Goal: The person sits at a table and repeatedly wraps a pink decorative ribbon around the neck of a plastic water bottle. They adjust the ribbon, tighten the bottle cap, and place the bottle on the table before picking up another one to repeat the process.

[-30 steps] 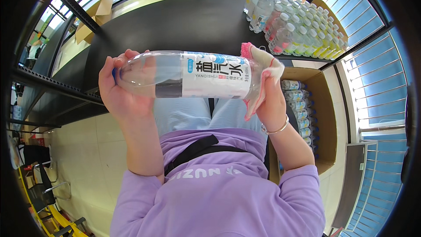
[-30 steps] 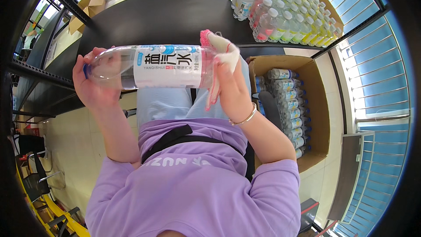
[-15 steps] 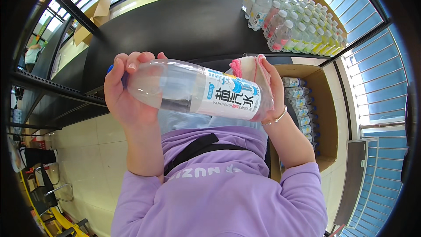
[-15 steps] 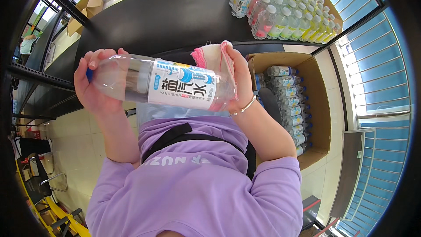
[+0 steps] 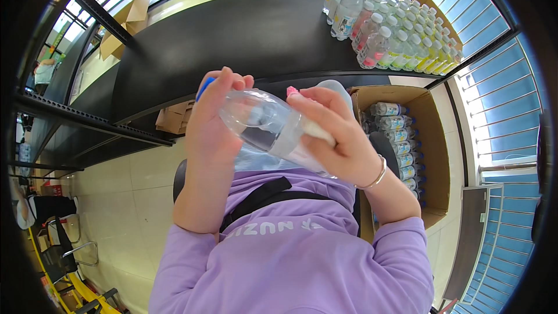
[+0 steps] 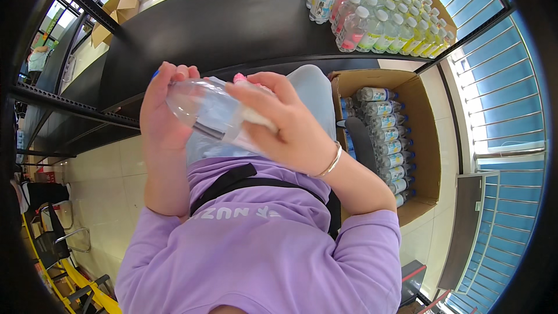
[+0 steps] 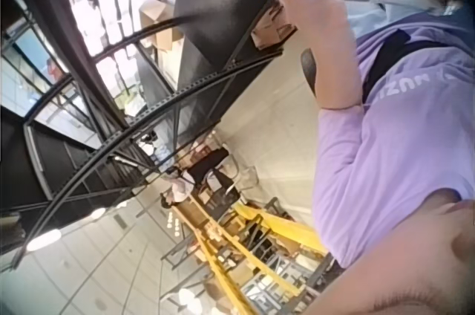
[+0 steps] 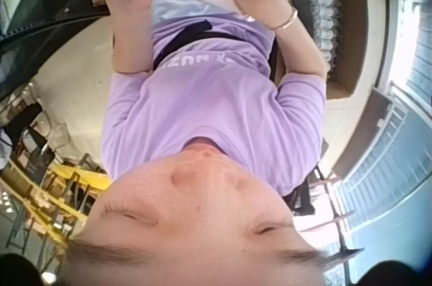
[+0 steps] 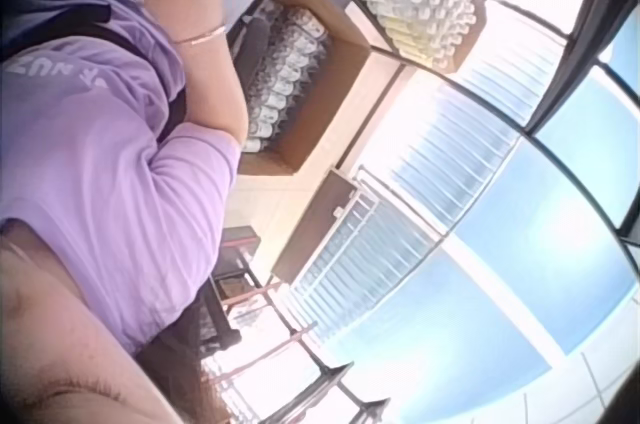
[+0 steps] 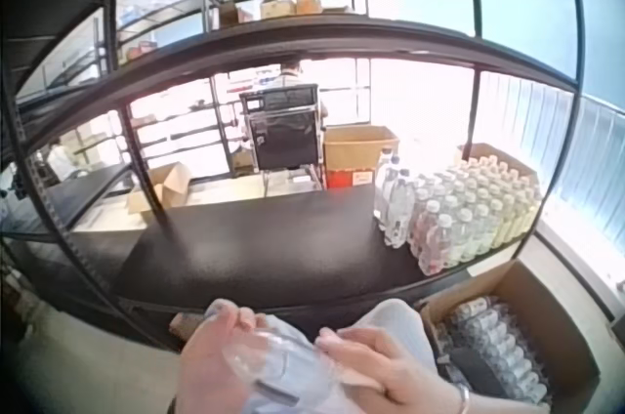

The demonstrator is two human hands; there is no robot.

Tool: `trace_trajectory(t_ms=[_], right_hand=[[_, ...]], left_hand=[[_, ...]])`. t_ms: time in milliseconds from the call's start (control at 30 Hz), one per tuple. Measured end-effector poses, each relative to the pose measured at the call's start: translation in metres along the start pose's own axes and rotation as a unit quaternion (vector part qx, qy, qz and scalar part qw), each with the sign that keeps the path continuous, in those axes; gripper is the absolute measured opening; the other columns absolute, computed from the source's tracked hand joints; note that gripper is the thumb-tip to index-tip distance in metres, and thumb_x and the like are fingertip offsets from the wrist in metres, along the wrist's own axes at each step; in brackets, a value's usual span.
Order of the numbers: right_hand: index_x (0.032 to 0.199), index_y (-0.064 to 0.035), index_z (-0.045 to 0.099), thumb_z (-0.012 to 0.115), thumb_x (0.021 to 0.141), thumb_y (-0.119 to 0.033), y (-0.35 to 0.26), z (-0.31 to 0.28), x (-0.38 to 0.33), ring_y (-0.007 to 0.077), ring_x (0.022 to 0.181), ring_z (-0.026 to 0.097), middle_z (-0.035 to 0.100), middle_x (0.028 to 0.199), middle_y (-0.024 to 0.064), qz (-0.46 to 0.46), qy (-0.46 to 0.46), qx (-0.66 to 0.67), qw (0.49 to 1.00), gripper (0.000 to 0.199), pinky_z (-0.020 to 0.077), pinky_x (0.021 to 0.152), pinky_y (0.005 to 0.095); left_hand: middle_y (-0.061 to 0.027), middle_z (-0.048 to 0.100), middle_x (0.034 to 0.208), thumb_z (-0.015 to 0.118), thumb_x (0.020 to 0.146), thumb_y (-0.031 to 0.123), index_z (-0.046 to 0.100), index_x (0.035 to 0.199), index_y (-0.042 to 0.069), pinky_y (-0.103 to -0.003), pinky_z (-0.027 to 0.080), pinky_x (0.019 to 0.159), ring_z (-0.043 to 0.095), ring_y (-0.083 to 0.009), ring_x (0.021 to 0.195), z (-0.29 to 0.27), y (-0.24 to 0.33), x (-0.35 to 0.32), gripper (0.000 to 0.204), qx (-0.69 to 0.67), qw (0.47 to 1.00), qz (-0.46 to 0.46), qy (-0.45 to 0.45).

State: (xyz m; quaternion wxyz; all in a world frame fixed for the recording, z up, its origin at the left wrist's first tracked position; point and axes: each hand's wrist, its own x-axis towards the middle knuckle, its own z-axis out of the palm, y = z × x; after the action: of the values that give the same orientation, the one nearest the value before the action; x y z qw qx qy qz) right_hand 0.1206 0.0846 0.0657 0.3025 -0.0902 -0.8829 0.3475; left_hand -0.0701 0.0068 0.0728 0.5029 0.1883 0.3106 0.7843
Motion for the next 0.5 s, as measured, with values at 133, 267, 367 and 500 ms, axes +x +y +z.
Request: trace_trajectory(t_ms=[133, 267, 367, 500], right_hand=[[0.126, -0.0037, 0.037, 0.077, 0.059, -0.016, -0.019, 0.01, -0.003, 0.0369, 0.111, 0.041, 0.037, 0.12, 0.0208, 0.053, 0.052, 0.005, 0.997, 0.079, 0.0422, 0.088, 0.0376], [0.125, -0.0053, 0.039, 0.08, 0.053, -0.017, -0.022, 0.013, -0.002, 0.0358, 0.102, 0.049, 0.037, 0.121, 0.0195, 0.042, 0.091, -0.085, 0.991, 0.084, 0.0462, 0.081, 0.0377], [0.124, -0.0051, 0.04, 0.078, 0.052, -0.015, -0.024, 0.008, -0.002, 0.0342, 0.095, 0.053, 0.04, 0.12, 0.0177, 0.052, 0.08, -0.098, 0.991, 0.082, 0.0475, 0.078, 0.0372], [0.124, -0.0054, 0.041, 0.077, 0.053, -0.011, -0.021, 0.002, -0.001, 0.0321, 0.094, 0.054, 0.045, 0.115, 0.0155, 0.059, 0.084, -0.026, 0.994, 0.08, 0.0471, 0.077, 0.0365]], left_hand=[[-0.002, 0.056, 0.081, 0.065, 0.081, 0.021, 0.055, 0.083, 0.009, -0.029, 0.041, 0.076, 0.054, -0.0142, 0.088, 0.006, -0.012, -0.001, 0.016, -0.003, 1.0, -0.023, -0.003], [-0.0028, 0.057, 0.083, 0.066, 0.079, 0.02, 0.055, 0.084, 0.009, -0.027, 0.042, 0.075, 0.054, -0.0118, 0.087, 0.022, -0.018, -0.007, 0.017, 0.034, 0.998, -0.056, -0.005], [-0.004, 0.058, 0.086, 0.066, 0.079, 0.021, 0.054, 0.087, 0.008, -0.028, 0.042, 0.076, 0.054, -0.0118, 0.088, 0.029, -0.021, -0.009, 0.019, 0.043, 0.995, -0.083, -0.029], [-0.0094, 0.058, 0.1, 0.06, 0.08, 0.014, 0.052, 0.101, 0.004, -0.03, 0.041, 0.085, 0.054, -0.0159, 0.096, 0.036, -0.012, -0.012, 0.024, 0.013, 0.99, -0.107, -0.091]])
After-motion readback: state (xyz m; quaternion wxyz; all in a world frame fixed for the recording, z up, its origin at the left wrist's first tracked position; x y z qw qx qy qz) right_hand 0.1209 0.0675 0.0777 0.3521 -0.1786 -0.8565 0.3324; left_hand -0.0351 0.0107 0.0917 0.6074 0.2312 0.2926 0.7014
